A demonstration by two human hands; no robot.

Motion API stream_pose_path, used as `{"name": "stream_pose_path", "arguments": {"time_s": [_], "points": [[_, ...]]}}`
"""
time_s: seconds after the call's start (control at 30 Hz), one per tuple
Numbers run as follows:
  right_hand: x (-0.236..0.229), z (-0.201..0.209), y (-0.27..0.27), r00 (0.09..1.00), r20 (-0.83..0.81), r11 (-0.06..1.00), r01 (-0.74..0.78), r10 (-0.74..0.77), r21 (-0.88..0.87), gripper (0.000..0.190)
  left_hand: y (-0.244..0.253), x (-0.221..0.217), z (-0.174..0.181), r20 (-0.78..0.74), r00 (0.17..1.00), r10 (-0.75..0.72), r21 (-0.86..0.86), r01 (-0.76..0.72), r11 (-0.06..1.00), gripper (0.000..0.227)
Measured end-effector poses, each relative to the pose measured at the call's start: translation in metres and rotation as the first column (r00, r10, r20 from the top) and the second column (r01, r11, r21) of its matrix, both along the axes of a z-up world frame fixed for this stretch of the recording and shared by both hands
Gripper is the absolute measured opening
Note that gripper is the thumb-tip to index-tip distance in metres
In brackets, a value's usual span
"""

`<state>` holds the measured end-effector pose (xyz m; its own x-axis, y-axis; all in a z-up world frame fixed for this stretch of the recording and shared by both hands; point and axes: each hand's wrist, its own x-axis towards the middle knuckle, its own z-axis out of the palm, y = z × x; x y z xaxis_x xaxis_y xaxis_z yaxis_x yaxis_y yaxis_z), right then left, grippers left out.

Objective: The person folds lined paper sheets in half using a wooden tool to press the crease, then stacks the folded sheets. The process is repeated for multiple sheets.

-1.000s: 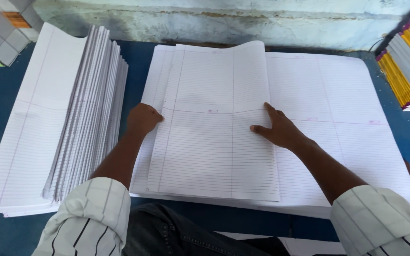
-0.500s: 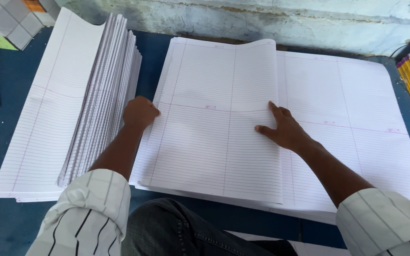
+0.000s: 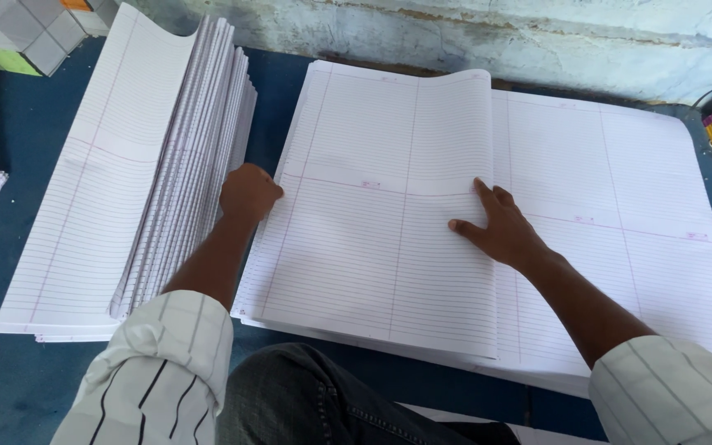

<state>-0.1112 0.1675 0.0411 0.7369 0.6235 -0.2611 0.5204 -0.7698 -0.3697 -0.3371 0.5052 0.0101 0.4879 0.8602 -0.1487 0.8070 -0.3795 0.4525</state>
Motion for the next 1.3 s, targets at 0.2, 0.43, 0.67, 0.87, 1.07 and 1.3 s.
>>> {"name": "stream_pose_path", "arguments": {"time_s": [0.2,0.43,0.67,0.87,1.07,1.3], "points": [[0.001,-0.003,-0.001,1.000,0.028,0.999,-0.003,0.003,0.032,0.087,-0.007,0.003,-0.006,-0.030,0.998,0.053,0.099,-0.050,0.994,0.030],[0.007,-0.016,-0.004,0.995,-0.059,0.970,0.090,-0.079,0.225,0.066,-0.018,-0.002,-0.012,0.157,0.974,0.165,0.002,-0.168,0.986,0.020],[0.012,-0.037,-0.004,0.988,-0.140,0.935,0.104,-0.060,0.338,0.070,-0.022,-0.005,-0.010,0.195,0.966,0.170,-0.006,-0.172,0.985,0.018],[0.013,-0.049,-0.003,0.990,-0.114,0.960,0.105,-0.077,0.259,0.070,-0.019,-0.006,-0.016,0.208,0.962,0.178,-0.020,-0.177,0.984,0.016],[0.011,-0.054,0.004,0.999,-0.024,0.960,0.039,-0.033,0.279,0.069,-0.014,-0.006,-0.019,0.243,0.949,0.201,-0.047,-0.195,0.980,0.012],[0.000,-0.054,0.012,0.992,0.129,0.987,-0.015,-0.006,0.162,0.073,-0.011,-0.006,-0.017,0.237,0.938,0.253,-0.123,-0.229,0.966,0.007]]}}
